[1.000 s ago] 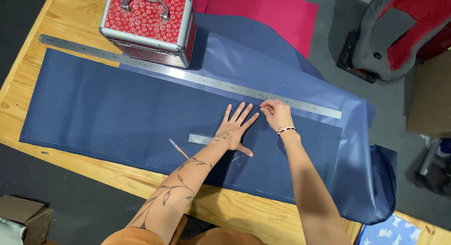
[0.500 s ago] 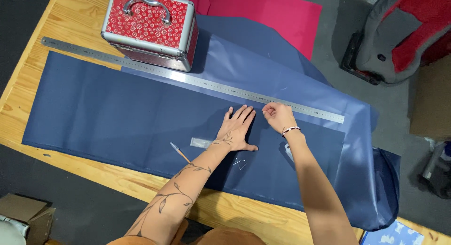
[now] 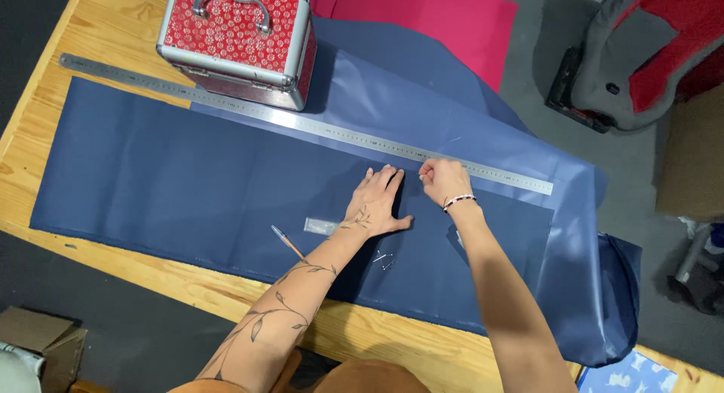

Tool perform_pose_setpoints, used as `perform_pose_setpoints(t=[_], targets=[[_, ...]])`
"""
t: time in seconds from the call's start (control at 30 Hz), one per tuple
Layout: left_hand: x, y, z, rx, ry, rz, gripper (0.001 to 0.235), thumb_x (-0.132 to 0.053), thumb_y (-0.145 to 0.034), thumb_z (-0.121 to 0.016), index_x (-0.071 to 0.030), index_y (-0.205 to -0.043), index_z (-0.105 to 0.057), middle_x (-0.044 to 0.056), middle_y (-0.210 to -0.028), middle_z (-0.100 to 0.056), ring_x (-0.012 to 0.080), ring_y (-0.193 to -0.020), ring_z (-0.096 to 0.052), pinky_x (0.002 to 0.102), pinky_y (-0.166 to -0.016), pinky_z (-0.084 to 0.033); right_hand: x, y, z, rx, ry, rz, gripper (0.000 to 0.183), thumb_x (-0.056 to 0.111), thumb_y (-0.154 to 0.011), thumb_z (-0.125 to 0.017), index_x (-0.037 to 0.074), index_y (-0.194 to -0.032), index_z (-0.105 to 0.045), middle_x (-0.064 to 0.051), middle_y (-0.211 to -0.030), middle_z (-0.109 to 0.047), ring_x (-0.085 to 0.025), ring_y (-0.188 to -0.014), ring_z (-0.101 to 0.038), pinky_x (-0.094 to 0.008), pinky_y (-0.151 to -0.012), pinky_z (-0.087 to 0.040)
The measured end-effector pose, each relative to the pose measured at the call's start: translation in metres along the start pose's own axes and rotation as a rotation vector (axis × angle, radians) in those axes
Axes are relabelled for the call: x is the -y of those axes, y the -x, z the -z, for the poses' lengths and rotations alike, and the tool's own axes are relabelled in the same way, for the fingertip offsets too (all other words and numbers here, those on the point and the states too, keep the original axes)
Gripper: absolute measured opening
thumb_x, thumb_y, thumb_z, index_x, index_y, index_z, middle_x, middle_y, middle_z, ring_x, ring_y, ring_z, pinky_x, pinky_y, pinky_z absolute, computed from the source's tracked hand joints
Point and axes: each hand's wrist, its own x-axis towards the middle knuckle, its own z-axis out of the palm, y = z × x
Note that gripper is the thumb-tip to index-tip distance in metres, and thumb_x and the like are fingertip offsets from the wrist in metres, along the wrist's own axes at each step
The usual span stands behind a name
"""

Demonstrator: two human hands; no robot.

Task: Measuring, marking, and cutting blue fabric using a ruler, pencil, and scissors on a workbench.

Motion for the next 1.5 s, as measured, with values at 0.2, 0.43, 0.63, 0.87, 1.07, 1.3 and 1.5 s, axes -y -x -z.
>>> perform_pose_setpoints(t=[0.2, 0.43, 0.63, 0.87, 1.07, 1.3, 1.5], targets=[[-0.003, -0.002, 0.010, -0.033, 0.045, 0.055, 0.094, -0.063, -0.073, -0.069, -0.008, -0.147, -0.052, 0.006, -0.141, -0.051, 0.0276, -0.141, -0.048, 0.051, -0.124, -0.034, 0.006, -0.004, 0.006, 0.065, 0.067, -0.101, 0.007, 0.030, -0.089, -0.071, 0.031, -0.091, -0.078, 0.008, -0.091, -0.079, -0.031, -0.100, -0.075, -0.046, -0.092, -0.059], [-0.002, 0.001, 0.018, -0.018, 0.125, 0.092, 0.087, -0.057, -0.073, -0.068, -0.011, -0.146, -0.055, 0.002, -0.140, -0.055, 0.0246, -0.142, -0.049, 0.048, -0.125, -0.032, 0.017, 0.002, 0.019, 0.102, -0.016, -0.133, 0.011, 0.027, -0.089, -0.072, 0.031, -0.096, -0.080, 0.006, -0.099, -0.080, -0.033, -0.109, -0.072, -0.048, -0.099, -0.057], [-0.006, 0.006, 0.010, -0.124, 0.073, 0.004, 0.082, -0.051, -0.076, -0.065, -0.008, -0.145, -0.056, 0.008, -0.140, -0.054, 0.0301, -0.139, -0.050, 0.053, -0.123, -0.033, 0.005, -0.004, 0.010, 0.105, -0.144, -0.155, 0.011, 0.026, -0.088, -0.075, 0.029, -0.098, -0.080, 0.008, -0.097, -0.079, -0.029, -0.108, -0.072, -0.047, -0.099, -0.057], [-0.013, 0.002, -0.008, -0.222, -0.081, -0.037, 0.082, -0.042, -0.070, -0.058, -0.008, -0.145, -0.054, 0.014, -0.135, -0.054, 0.0332, -0.135, -0.050, 0.056, -0.121, -0.032, 0.001, -0.007, 0.003, 0.091, -0.142, -0.163, 0.013, 0.030, -0.088, -0.075, 0.034, -0.099, -0.080, 0.012, -0.099, -0.078, -0.026, -0.109, -0.072, -0.047, -0.100, -0.057], [-0.013, 0.002, -0.014, -0.236, -0.108, -0.060, 0.083, -0.037, -0.069, -0.053, -0.008, -0.147, -0.052, 0.019, -0.135, -0.052, 0.0370, -0.136, -0.047, 0.060, -0.119, -0.031, 0.008, -0.001, 0.007, 0.057, -0.127, -0.139, 0.012, 0.028, -0.087, -0.077, 0.036, -0.095, -0.080, 0.015, -0.094, -0.078, -0.026, -0.105, -0.073, -0.047, -0.097, -0.058], [-0.010, 0.002, -0.015, -0.211, -0.123, -0.048, 0.085, -0.038, -0.069, -0.054, -0.010, -0.149, -0.050, 0.019, -0.138, -0.051, 0.0361, -0.139, -0.045, 0.060, -0.120, -0.030, 0.012, -0.001, 0.016, 0.020, -0.240, -0.184, 0.033, 0.027, -0.079, -0.084, 0.028, -0.099, -0.058, 0.019, -0.082, -0.076, -0.017, -0.100, -0.073, -0.041, -0.098, -0.054], [-0.007, 0.005, -0.016, -0.163, -0.148, -0.055, 0.089, -0.042, -0.070, -0.054, -0.012, -0.153, -0.044, 0.018, -0.142, -0.049, 0.0350, -0.141, -0.044, 0.059, -0.121, -0.029, 0.030, 0.024, 0.018, -0.073, -0.237, -0.189, 0.033, 0.027, -0.085, -0.083, 0.024, -0.105, -0.057, 0.012, -0.091, -0.078, -0.024, -0.105, -0.073, -0.047, -0.099, -0.055]])
